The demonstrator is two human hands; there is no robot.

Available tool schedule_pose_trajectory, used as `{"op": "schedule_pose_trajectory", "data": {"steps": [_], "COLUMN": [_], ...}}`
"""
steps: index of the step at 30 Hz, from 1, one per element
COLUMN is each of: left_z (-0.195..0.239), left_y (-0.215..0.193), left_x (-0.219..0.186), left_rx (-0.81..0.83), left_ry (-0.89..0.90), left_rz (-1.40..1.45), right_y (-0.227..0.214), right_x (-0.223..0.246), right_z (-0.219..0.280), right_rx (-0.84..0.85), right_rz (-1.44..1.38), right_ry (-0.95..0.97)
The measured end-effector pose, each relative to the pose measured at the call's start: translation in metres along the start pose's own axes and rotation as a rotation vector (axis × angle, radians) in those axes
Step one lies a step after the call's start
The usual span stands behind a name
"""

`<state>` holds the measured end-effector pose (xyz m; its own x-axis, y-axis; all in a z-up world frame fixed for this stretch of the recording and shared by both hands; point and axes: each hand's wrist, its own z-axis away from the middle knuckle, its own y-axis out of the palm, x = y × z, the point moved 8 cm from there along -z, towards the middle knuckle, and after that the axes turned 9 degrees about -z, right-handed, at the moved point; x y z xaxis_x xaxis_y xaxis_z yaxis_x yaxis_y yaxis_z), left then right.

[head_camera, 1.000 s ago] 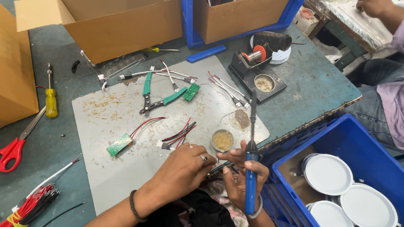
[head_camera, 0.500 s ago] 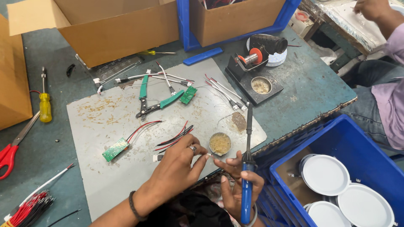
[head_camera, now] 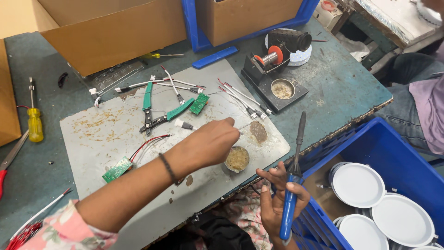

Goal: The person solders wires to small green circuit boards using a soldering iron and solder wire. They repeatedly pick up boards, apply solder to connection points, and place finished units aside. The workspace contains bundles of wires, tools, and cardboard boxes.

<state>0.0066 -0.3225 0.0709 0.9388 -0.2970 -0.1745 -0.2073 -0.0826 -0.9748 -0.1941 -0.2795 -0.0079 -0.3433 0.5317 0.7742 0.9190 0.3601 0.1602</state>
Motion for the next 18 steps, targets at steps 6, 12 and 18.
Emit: {"op": "schedule_pose_trajectory", "data": {"steps": [6,12,18], "left_z": [-0.015,-0.012,-0.014], "left_y": [0.011,0.023,0.025], "left_x": [0.002,0.004,0.007], "left_rx": [0.106,0.160,0.170], "left_ry": [-0.009,0.007,-0.014], "left_rz": [0.010,-0.020,-0.027], "right_y": [-0.006,-0.009,-0.009], "right_x": [-0.004,-0.006,-0.010], "right_z": [-0.002,-0.004,-0.002], "right_rx": [-0.027,-0.042,-0.041], "right_rz": [0.032,0.026,0.030], "right_ry": [-0.001,0.003,0.020]}}
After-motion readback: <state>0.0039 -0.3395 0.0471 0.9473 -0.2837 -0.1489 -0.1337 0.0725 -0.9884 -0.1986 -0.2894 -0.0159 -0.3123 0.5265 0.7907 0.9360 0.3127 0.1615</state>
